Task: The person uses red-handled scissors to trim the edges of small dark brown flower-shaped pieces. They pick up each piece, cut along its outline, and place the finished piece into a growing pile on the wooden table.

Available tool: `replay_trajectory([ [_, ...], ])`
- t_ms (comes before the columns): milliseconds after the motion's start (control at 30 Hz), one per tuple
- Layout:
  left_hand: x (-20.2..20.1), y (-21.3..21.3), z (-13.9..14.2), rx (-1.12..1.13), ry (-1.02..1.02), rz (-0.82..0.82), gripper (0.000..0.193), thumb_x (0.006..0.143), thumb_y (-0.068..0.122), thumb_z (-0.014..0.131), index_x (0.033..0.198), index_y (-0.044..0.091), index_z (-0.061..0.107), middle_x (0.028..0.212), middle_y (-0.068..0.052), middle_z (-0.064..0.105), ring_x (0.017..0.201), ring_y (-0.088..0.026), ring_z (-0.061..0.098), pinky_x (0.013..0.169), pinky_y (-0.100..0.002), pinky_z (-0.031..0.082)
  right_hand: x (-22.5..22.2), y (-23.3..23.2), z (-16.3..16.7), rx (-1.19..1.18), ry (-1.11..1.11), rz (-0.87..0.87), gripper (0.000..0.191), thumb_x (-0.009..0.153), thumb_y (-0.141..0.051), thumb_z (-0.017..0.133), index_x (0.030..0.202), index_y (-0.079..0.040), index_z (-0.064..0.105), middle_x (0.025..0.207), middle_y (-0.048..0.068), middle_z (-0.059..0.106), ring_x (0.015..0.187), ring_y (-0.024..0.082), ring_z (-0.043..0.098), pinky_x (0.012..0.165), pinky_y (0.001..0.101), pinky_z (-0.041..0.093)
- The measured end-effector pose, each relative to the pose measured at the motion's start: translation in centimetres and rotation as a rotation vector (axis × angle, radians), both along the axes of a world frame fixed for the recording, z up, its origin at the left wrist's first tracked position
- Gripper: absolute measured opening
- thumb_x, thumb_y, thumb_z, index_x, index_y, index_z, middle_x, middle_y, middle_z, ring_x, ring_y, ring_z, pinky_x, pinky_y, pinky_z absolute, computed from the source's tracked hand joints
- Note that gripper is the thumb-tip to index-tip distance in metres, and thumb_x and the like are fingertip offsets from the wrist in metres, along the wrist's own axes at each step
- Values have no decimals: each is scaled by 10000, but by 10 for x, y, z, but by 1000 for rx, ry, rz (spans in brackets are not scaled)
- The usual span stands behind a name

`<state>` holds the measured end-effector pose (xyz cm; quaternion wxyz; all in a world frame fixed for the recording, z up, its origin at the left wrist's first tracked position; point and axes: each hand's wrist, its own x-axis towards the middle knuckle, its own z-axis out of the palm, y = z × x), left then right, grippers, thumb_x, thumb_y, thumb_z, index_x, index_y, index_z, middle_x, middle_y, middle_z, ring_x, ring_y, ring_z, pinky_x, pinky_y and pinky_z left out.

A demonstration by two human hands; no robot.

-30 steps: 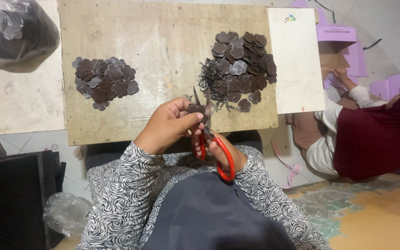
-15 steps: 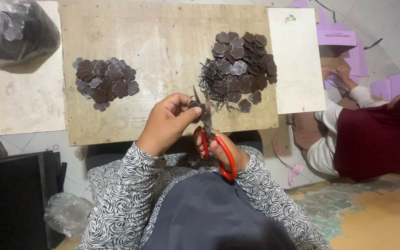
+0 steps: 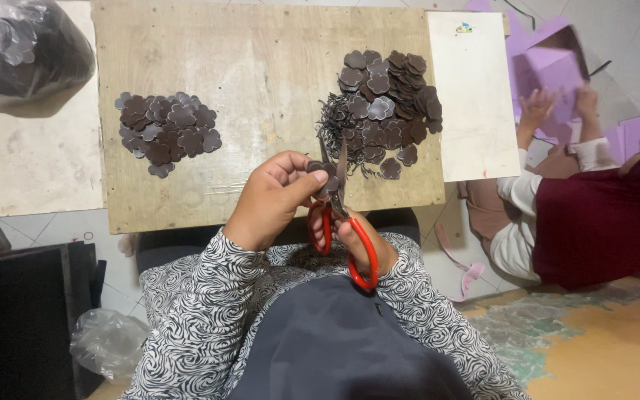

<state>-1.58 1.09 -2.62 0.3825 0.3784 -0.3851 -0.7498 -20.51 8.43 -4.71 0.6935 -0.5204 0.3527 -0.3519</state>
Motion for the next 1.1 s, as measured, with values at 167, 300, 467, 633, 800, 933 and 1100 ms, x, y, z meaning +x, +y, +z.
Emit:
replay_trajectory([
  [167, 1, 4, 5, -15, 35, -45, 133, 971, 103, 687, 1037, 4, 627, 871, -43, 718, 762, -81, 652, 687, -229, 533, 0, 2, -1, -38, -8, -22, 792, 972, -775, 455, 1218, -24, 504, 1020, 51, 550, 918, 145, 547, 835, 298, 487],
  [300, 1, 4, 6, 5, -5, -34, 123, 965, 114, 678, 1021, 13, 634, 852, -36, 717, 747, -74, 644, 672, -227, 528, -3, 2, -2, -33, -20, 9, 799, 966, -769, 474, 1222, -13, 511, 1072, 51, 542, 950, 153, 553, 854, 304, 493],
  [467, 4, 2, 6, -45, -55, -40, 113, 978, 119, 678, 1025, 17, 660, 853, -36, 722, 760, -78, 643, 670, -218, 499, -2, 2, -5, 7, -35, -19, 779, 974, -761, 492, 1179, -10, 528, 1005, 42, 536, 885, 135, 535, 790, 283, 478],
  [633, 2, 2, 3, -37, -19, -14, 113, 960, 101, 680, 1028, 14, 656, 867, -35, 732, 789, -91, 679, 698, -232, 530, 2, 1, -5, 11, -41, -72, 709, 971, -722, 490, 1171, -42, 500, 956, 14, 492, 815, 97, 474, 725, 246, 445],
  [800, 2, 3, 0, -86, 23, 24, 120, 956, 69, 696, 1025, -13, 643, 881, -52, 727, 798, -97, 677, 743, -247, 554, 1, 0, -3, 51, -23, -84, 632, 996, -682, 511, 1047, -53, 492, 857, -11, 426, 728, 77, 407, 627, 217, 377],
  [933, 2, 3, -2, -107, 36, 44, 106, 960, 65, 690, 1020, -11, 648, 882, -49, 723, 789, -98, 675, 743, -247, 553, 2, 1, -3, 38, -18, -95, 601, 1014, -655, 510, 1023, -55, 489, 824, -22, 415, 709, 72, 390, 617, 215, 364],
  [1100, 3, 3, -1, -112, -8, 31, 100, 962, 67, 689, 1013, -10, 653, 866, -49, 717, 773, -92, 661, 728, -244, 539, 2, 1, -7, 6, -10, -109, 587, 1033, -638, 495, 1002, -51, 488, 825, -21, 429, 708, 69, 394, 629, 220, 380],
])
